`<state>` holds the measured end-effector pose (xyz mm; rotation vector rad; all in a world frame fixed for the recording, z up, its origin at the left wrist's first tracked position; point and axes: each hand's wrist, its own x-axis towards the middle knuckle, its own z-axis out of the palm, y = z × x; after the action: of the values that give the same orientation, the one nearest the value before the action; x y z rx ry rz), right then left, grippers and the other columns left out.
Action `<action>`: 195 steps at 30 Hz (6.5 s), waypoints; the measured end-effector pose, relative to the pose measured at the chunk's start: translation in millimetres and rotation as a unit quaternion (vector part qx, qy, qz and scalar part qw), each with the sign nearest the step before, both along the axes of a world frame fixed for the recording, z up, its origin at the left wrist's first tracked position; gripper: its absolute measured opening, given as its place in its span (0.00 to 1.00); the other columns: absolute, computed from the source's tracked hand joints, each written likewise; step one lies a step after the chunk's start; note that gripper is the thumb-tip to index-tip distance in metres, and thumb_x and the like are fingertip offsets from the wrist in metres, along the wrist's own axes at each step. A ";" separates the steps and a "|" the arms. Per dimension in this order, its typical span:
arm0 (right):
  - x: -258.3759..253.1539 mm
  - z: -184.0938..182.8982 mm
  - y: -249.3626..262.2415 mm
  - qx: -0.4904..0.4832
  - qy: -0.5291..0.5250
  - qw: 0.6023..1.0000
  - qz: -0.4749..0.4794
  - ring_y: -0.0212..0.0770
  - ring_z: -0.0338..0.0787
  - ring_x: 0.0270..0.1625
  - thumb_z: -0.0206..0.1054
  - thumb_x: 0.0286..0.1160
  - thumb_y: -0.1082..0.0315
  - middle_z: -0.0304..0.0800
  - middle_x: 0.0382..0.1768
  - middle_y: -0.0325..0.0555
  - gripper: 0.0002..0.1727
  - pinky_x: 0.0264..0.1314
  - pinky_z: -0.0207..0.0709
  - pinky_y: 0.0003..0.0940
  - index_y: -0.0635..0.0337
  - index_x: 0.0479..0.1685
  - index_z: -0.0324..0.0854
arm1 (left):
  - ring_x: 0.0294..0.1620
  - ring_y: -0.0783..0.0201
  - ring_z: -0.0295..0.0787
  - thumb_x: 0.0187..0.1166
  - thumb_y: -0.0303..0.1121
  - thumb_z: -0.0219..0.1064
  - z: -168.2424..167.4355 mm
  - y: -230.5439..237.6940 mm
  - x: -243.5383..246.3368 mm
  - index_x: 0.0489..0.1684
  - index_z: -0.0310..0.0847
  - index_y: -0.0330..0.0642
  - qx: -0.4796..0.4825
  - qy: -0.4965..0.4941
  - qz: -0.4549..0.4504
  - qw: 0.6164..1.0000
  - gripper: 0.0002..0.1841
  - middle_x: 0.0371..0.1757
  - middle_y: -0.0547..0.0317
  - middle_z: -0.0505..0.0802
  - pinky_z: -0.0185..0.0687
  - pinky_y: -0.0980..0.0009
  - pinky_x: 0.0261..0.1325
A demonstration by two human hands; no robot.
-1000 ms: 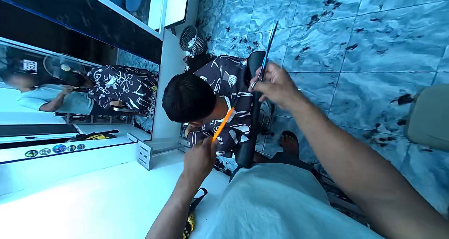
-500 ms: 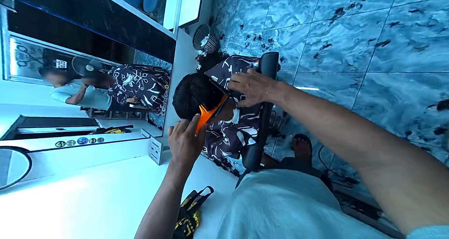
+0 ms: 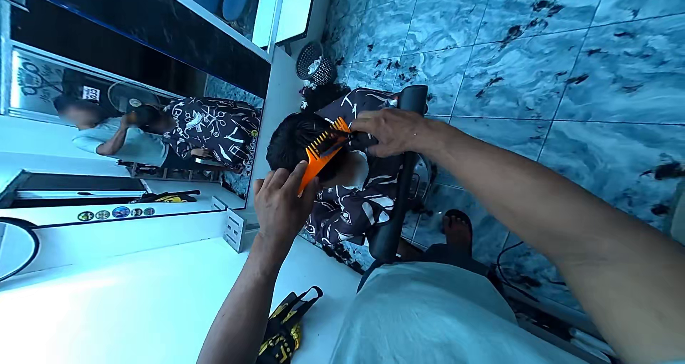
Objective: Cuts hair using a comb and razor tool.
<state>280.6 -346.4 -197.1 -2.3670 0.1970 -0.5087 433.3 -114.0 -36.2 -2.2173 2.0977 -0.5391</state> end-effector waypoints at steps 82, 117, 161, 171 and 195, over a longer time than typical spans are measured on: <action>-5.3 -23.4 31.1 -0.042 0.009 0.996 -0.072 0.61 0.88 0.58 0.73 0.64 0.70 0.86 0.56 0.56 0.24 0.54 0.77 0.64 0.56 0.64 0.83 | 0.38 0.54 0.82 0.77 0.49 0.73 -20.8 45.0 24.5 0.59 0.93 0.51 -0.041 -0.018 -0.039 0.998 0.19 0.30 0.57 0.88 0.66 0.46 0.64; -11.0 -54.6 1.5 0.207 -0.002 0.956 -0.206 0.57 0.90 0.59 0.71 0.71 0.70 0.89 0.56 0.59 0.23 0.66 0.81 0.60 0.64 0.66 0.79 | 0.36 0.54 0.89 0.90 0.48 0.55 -50.5 34.3 -24.1 0.63 0.90 0.45 0.112 0.157 0.131 0.972 0.22 0.38 0.52 0.93 0.84 0.49 0.41; -11.4 -12.1 32.8 0.316 -0.053 0.940 -0.120 0.44 0.93 0.44 0.72 0.70 0.68 0.92 0.44 0.50 0.17 0.50 0.88 0.48 0.63 0.56 0.81 | 0.38 0.50 0.91 0.94 0.45 0.47 24.7 -37.2 6.3 0.49 0.86 0.34 -0.033 0.143 0.227 0.963 0.24 0.36 0.45 0.92 0.84 0.46 0.46; -35.7 -18.9 205.6 0.684 -0.002 0.720 -0.114 0.37 0.89 0.34 0.78 0.69 0.61 0.89 0.41 0.47 0.22 0.30 0.83 0.34 0.60 0.57 0.78 | 0.30 0.52 0.86 0.86 0.54 0.57 26.6 15.9 0.5 0.61 0.92 0.49 0.271 0.006 -0.075 0.960 0.24 0.29 0.53 0.88 0.77 0.52 0.35; -60.7 -22.5 205.7 0.646 -0.143 0.666 -0.344 0.48 0.96 0.44 0.68 0.79 0.71 0.94 0.51 0.50 0.29 0.28 0.87 0.40 0.56 0.78 0.63 | 0.16 0.63 0.78 0.95 0.39 0.50 70.1 -95.9 27.8 0.47 0.84 0.35 0.425 0.215 0.068 0.877 0.19 0.24 0.51 0.87 0.79 0.63 0.21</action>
<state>219.9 -140.7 -219.6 -0.7133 0.9597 -0.7217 461.1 -209.9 33.8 -1.9735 1.7523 0.8174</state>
